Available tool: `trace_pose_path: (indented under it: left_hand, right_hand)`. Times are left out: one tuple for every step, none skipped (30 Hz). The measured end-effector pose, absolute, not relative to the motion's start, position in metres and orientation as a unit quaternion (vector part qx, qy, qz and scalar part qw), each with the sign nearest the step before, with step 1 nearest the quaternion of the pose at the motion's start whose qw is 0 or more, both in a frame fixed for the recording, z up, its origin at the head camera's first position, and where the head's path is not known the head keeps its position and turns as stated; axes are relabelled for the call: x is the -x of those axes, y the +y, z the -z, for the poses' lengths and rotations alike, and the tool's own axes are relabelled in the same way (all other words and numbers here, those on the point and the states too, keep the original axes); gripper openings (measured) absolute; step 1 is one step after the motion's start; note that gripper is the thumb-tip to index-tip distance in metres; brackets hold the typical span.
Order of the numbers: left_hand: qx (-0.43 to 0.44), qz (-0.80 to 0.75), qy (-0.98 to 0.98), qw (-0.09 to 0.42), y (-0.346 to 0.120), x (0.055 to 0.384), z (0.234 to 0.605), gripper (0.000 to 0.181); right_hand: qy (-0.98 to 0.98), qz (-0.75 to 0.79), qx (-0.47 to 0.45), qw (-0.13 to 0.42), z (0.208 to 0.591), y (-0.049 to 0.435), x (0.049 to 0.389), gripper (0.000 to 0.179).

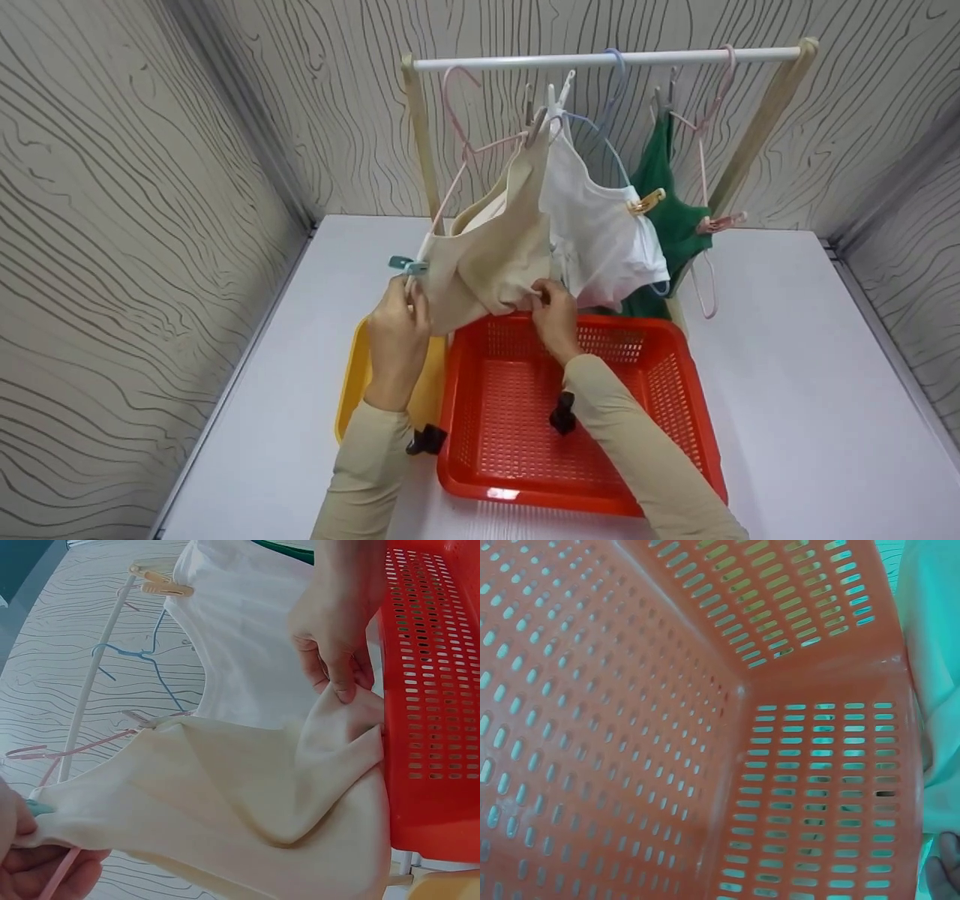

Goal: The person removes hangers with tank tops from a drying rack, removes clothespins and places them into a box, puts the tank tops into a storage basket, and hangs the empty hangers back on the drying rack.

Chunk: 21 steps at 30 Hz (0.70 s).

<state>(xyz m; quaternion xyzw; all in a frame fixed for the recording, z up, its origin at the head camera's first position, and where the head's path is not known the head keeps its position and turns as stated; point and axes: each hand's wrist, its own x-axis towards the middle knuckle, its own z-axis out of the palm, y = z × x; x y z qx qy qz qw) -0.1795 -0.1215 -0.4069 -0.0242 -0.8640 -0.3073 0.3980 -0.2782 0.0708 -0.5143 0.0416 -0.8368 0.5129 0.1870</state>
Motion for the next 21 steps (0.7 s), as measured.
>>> trace_pose_path:
  left_hand:
    - [0.023,0.306,-0.865,0.398,-0.122,0.179,0.406,0.014]
    - [0.021,0.303,-0.866,0.398,-0.122,0.178,0.405,0.014]
    - [0.02,0.301,-0.866,0.398,-0.122,0.177,0.405,0.014]
    - [0.021,0.299,-0.867,0.399,-0.122,0.176,0.404,0.014]
    - [0.022,0.298,-0.866,0.4,-0.122,0.176,0.403,0.014]
    - [0.023,0.296,-0.866,0.403,-0.122,0.175,0.402,0.013]
    - [0.025,0.296,-0.865,0.405,-0.123,0.175,0.402,0.013]
    - [0.027,0.297,-0.863,0.408,-0.123,0.174,0.401,0.013]
    - [0.03,0.299,-0.862,0.409,-0.123,0.174,0.401,0.013]
    - [0.032,0.301,-0.86,0.41,-0.123,0.174,0.4,0.013]
    - [0.033,0.301,-0.86,0.41,-0.124,0.174,0.4,0.013]
    - [0.034,0.301,-0.86,0.411,-0.124,0.174,0.399,0.013]
    - [0.035,0.302,-0.86,0.41,-0.124,0.174,0.399,0.013]
    - [0.036,0.302,-0.86,0.409,-0.124,0.174,0.399,0.013]
    - [0.037,0.302,-0.86,0.409,-0.124,0.174,0.399,0.013]
    - [0.037,0.301,-0.861,0.408,-0.124,0.173,0.398,0.013]
    - [0.037,0.301,-0.861,0.408,-0.124,0.173,0.398,0.014]
    - [0.038,0.3,-0.862,0.407,-0.124,0.173,0.398,0.014]
    - [0.038,0.301,-0.862,0.407,-0.124,0.172,0.398,0.015]
    - [0.036,0.3,-0.862,0.407,-0.124,0.172,0.397,0.015]
    - [0.035,0.301,-0.862,0.408,-0.124,0.172,0.397,0.015]
  right_hand:
    - [-0.834,-0.513,-0.044,0.199,0.513,0.07,0.278,0.008]
    - [-0.829,-0.515,-0.048,0.211,0.511,0.07,0.278,0.008]
    - [-0.825,-0.517,-0.051,0.224,0.509,0.069,0.278,0.007]
    - [-0.819,-0.521,-0.053,0.233,0.507,0.069,0.278,0.006]
    - [-0.813,-0.527,-0.055,0.239,0.505,0.069,0.279,0.004]
    - [-0.809,-0.532,-0.056,0.244,0.502,0.069,0.279,0.004]
    - [-0.805,-0.536,-0.054,0.247,0.5,0.069,0.279,0.003]
    - [-0.802,-0.542,-0.051,0.246,0.497,0.069,0.279,0.004]
    - [-0.798,-0.549,-0.046,0.244,0.495,0.07,0.279,0.005]
    - [-0.795,-0.556,-0.041,0.24,0.493,0.07,0.28,0.007]
    - [-0.792,-0.561,-0.035,0.236,0.491,0.071,0.279,0.009]
    - [-0.792,-0.563,-0.03,0.234,0.488,0.071,0.279,0.01]
    - [-0.791,-0.567,-0.024,0.23,0.487,0.072,0.279,0.011]
    - [-0.788,-0.572,-0.019,0.225,0.485,0.073,0.279,0.011]
    - [-0.785,-0.577,-0.016,0.223,0.483,0.073,0.279,0.011]
    - [-0.784,-0.58,-0.012,0.222,0.481,0.074,0.279,0.011]
    - [-0.782,-0.581,-0.009,0.224,0.479,0.074,0.279,0.01]
    - [-0.78,-0.585,-0.005,0.223,0.476,0.075,0.279,0.01]
    - [-0.776,-0.591,0.0,0.222,0.474,0.076,0.279,0.01]
    - [-0.772,-0.597,0.005,0.22,0.472,0.076,0.279,0.01]
    - [-0.766,-0.604,0.01,0.218,0.469,0.077,0.279,0.009]
